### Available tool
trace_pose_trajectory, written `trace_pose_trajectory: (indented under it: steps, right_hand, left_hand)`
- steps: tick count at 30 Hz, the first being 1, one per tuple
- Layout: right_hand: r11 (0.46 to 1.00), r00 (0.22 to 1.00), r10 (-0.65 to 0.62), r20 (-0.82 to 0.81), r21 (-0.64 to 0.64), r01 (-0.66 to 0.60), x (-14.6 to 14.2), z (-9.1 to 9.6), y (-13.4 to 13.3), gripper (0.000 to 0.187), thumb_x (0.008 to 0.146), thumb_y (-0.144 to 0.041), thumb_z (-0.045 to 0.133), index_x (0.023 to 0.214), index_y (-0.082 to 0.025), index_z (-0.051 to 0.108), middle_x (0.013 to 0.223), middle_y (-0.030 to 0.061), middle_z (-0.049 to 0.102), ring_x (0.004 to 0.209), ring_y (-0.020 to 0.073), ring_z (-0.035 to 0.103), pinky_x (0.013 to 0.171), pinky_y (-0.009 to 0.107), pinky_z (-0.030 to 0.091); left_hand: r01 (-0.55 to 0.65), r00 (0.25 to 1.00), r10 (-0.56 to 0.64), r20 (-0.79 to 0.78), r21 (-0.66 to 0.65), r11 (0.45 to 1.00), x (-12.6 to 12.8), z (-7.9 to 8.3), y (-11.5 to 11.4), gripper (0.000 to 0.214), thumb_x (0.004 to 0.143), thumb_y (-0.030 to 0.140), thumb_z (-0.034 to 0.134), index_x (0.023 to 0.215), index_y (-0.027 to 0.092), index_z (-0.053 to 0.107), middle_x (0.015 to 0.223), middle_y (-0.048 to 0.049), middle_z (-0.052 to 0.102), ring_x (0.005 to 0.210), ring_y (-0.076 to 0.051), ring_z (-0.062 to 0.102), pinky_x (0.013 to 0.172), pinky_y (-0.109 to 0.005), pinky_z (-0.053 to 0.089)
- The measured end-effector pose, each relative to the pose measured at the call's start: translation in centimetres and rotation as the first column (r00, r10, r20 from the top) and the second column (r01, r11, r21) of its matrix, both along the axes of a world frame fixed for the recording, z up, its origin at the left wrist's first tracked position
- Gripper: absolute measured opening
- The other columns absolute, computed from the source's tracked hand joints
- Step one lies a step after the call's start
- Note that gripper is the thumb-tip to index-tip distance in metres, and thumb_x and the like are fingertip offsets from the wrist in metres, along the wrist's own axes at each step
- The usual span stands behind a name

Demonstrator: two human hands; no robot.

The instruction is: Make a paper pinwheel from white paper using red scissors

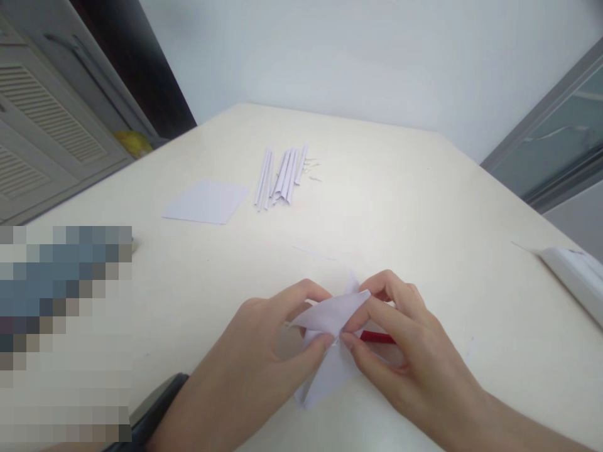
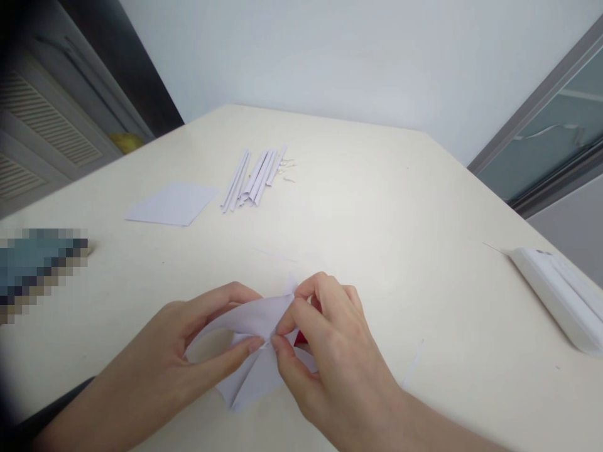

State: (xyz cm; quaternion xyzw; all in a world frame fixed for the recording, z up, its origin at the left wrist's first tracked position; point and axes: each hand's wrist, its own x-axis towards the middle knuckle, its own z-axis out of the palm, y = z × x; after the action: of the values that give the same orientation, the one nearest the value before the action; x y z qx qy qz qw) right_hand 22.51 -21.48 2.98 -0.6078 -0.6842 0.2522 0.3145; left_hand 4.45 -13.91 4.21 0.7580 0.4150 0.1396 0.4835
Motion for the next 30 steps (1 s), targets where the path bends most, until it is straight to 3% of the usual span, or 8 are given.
trace_pose_trajectory:
  steps: [10, 22, 30]
  right_hand:
    - [1.000, 1.000, 0.018, 0.005, -0.004, -0.018, -0.08, -0.19, -0.01, 0.013, 0.092, -0.014, 0.053, 0.087, -0.024, 0.059, 0.105, 0.0062, 0.051, 0.095, 0.0231, 0.051, 0.078, 0.041, 0.056]
    - [0.997, 0.998, -0.013, 0.055, 0.079, 0.009, 0.00, -0.32, 0.22, 0.012, 0.090, -0.014, 0.056, 0.086, -0.025, 0.059, 0.102, 0.0039, 0.051, 0.092, 0.0210, 0.049, 0.070, 0.033, 0.055]
    - [0.996, 0.997, -0.003, 0.076, 0.086, -0.004, 0.12, -0.43, 0.08, 0.012, 0.091, -0.014, 0.055, 0.089, -0.025, 0.059, 0.104, 0.0041, 0.051, 0.091, 0.0215, 0.049, 0.073, 0.036, 0.055]
  left_hand:
    - [0.010, 1.000, -0.010, 0.001, -0.012, 1.000, 0.31, 0.51, -0.01, 0.017, 0.082, 0.018, 0.055, 0.094, 0.025, 0.064, 0.087, 0.0042, 0.074, 0.078, -0.020, 0.068, 0.069, -0.027, 0.050]
    - [0.002, 0.994, 0.003, 0.111, -0.048, 0.999, -0.08, -0.29, 0.29, 0.010, 0.081, 0.023, 0.065, 0.091, 0.027, 0.063, 0.084, 0.0063, 0.073, 0.078, -0.019, 0.068, 0.070, -0.026, 0.052]
    - [-0.020, 0.996, 0.023, 0.086, -0.044, 0.999, 0.12, -0.45, 0.25, 0.010, 0.081, 0.022, 0.061, 0.090, 0.026, 0.061, 0.088, 0.0032, 0.070, 0.083, -0.023, 0.067, 0.075, -0.032, 0.054]
